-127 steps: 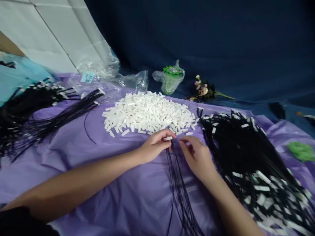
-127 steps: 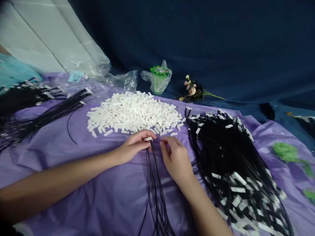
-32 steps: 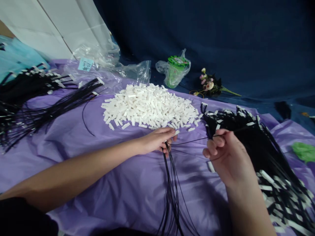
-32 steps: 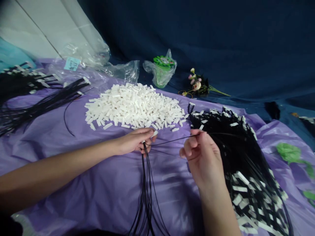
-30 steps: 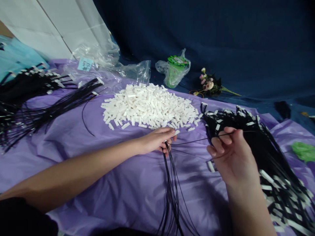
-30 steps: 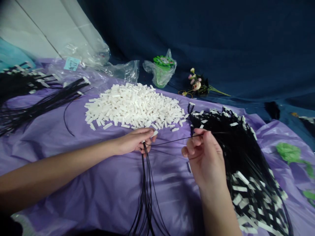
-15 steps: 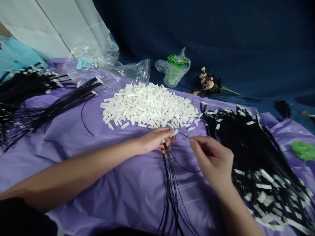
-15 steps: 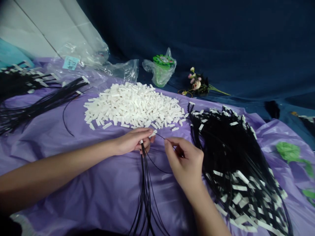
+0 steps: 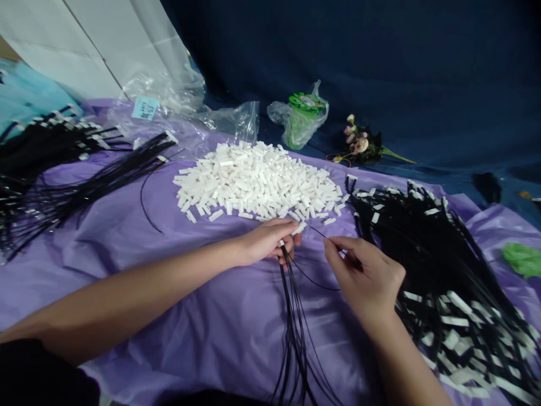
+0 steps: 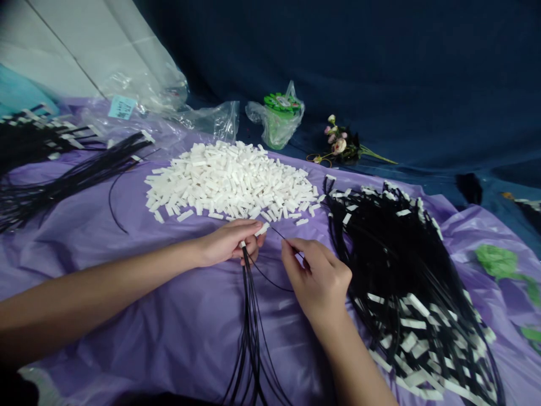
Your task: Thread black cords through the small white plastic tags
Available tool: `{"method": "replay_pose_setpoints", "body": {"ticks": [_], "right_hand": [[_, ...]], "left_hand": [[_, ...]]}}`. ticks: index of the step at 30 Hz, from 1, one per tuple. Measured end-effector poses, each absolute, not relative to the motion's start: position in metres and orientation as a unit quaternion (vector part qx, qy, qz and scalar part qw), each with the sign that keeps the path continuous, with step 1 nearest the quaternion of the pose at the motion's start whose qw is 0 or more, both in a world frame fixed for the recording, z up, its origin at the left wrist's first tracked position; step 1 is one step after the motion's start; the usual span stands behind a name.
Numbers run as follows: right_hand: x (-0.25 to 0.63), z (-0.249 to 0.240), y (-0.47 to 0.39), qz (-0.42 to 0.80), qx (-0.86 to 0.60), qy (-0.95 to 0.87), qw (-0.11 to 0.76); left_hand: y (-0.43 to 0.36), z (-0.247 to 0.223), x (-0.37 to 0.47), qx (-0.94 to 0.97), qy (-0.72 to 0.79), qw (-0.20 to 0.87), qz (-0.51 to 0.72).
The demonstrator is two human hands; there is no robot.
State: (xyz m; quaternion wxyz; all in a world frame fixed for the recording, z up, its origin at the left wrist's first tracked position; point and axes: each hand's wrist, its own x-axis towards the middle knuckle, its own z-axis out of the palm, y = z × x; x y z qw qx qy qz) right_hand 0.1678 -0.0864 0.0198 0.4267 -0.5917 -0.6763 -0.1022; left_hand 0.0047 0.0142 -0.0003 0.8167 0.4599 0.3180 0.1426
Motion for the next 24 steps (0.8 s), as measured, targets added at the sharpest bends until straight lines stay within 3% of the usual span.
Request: {"method": "replay_pose_setpoints", "body": {"ticks": [24], "right_hand": [[0.1729,0.0142,-0.0883,-0.201,-0.582,-0.743,0.261]], "left_hand": [[0.0139,-0.0050,0.0045,0.532,0.304,0.785,0.091]]}}
